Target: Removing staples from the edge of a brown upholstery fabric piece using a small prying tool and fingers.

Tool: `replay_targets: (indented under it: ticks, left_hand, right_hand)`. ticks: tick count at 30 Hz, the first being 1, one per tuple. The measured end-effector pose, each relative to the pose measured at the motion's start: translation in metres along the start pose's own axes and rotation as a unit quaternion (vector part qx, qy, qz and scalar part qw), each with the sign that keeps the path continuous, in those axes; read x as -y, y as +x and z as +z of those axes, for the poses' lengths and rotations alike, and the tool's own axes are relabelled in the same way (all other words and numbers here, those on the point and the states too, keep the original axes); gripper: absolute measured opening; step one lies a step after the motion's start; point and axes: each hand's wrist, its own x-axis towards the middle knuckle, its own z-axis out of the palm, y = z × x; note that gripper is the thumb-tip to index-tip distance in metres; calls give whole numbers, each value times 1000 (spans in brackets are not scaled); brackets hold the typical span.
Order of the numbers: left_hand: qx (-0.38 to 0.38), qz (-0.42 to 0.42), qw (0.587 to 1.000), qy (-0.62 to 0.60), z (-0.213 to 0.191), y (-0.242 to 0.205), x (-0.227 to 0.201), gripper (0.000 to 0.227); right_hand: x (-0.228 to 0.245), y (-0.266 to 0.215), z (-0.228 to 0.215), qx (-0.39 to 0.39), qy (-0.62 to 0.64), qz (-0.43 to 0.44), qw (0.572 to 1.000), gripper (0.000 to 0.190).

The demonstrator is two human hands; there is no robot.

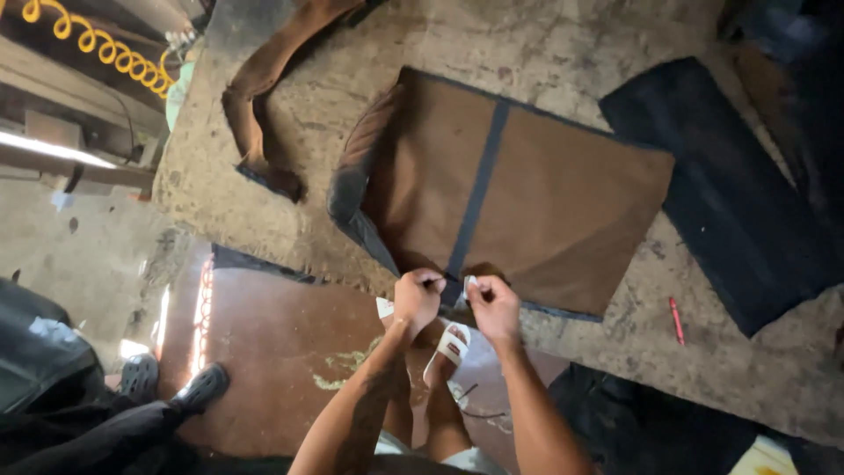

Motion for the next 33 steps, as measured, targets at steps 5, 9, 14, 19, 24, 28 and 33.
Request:
replay_targets:
  ticks: [5, 9, 14, 19, 24, 28, 33]
  left_hand:
    - [-13, -35, 998, -44, 3, 14, 19, 9]
    - [-11, -35, 998, -52, 0, 14, 18, 7]
    - [-62, -84, 993, -47, -54, 20, 19, 13]
    - [7, 14, 977, 213, -42, -8, -12, 32]
    - [-45, 160, 912, 376, -70, -25, -68, 20]
    - [-361, 118, 846, 373, -127, 21, -83, 59]
    - [-186, -39, 971, 147, -148, 73, -29, 77]
  right_hand:
    - [2, -4, 4, -2, -29, -5, 1000, 14]
    - [15, -8, -1, 16, -50, 6, 999, 14]
    - [-17, 3, 4, 24, -27, -28, 999, 13]
    - [-18, 1, -14, -2, -19, -46, 999, 14]
    - [-38, 10, -62, -10, -54, -46, 997, 14]
    - [-53, 33, -98, -110, -38, -57, 992, 8]
    - [-63, 45, -113, -121, 43, -10, 992, 5]
